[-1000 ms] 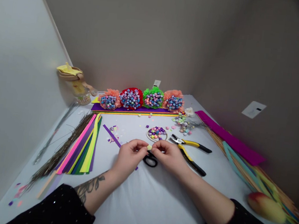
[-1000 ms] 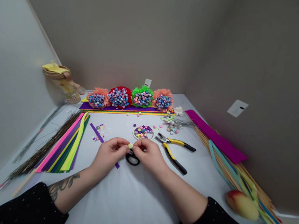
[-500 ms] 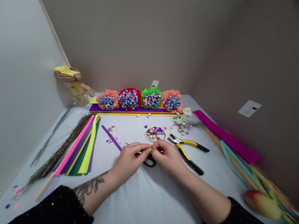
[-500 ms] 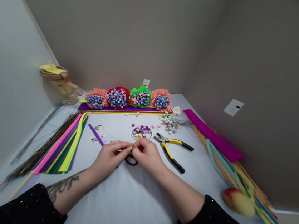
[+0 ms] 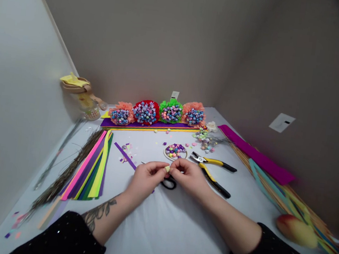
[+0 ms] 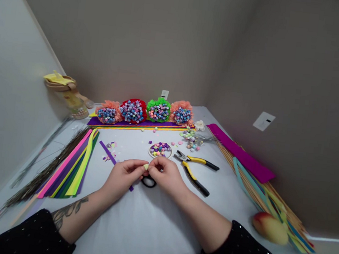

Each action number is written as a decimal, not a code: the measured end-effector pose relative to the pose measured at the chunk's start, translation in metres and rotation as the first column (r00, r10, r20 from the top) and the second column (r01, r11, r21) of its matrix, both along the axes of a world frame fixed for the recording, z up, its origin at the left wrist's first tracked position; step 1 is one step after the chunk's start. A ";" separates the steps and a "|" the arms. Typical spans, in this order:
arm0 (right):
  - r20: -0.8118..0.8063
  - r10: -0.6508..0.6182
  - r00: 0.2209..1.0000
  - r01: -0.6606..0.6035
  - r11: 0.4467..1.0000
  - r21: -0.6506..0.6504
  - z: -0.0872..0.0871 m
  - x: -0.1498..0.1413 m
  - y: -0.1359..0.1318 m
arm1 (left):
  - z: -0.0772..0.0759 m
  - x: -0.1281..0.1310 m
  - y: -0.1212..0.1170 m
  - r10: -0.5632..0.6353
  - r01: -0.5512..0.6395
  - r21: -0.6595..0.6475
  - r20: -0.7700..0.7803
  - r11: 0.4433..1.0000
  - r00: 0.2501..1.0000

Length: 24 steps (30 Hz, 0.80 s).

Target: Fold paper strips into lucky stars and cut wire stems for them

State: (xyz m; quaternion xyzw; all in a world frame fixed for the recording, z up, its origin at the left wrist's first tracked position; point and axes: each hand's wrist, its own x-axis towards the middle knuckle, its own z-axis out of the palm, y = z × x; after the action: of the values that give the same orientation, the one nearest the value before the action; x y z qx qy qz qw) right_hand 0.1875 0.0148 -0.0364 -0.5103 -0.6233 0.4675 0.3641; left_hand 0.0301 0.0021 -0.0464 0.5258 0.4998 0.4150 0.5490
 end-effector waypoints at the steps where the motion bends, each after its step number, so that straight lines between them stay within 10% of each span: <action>1: -0.008 0.005 1.000 -0.005 1.000 -0.006 0.000 0.000 0.000 | 0.001 0.000 0.000 0.005 -0.005 -0.012 0.014 1.000 1.000; 24: 0.119 0.040 0.992 -0.050 0.995 0.082 0.005 0.006 0.002 | 0.007 -0.001 0.000 -0.012 0.017 0.060 -0.076 0.998 0.997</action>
State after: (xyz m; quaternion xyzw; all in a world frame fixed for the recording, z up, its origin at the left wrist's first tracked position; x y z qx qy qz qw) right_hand 0.1935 0.0171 -0.0318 -0.5069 -0.6741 0.4180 0.3375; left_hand 0.0288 0.0021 -0.0392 0.5612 0.5035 0.4059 0.5165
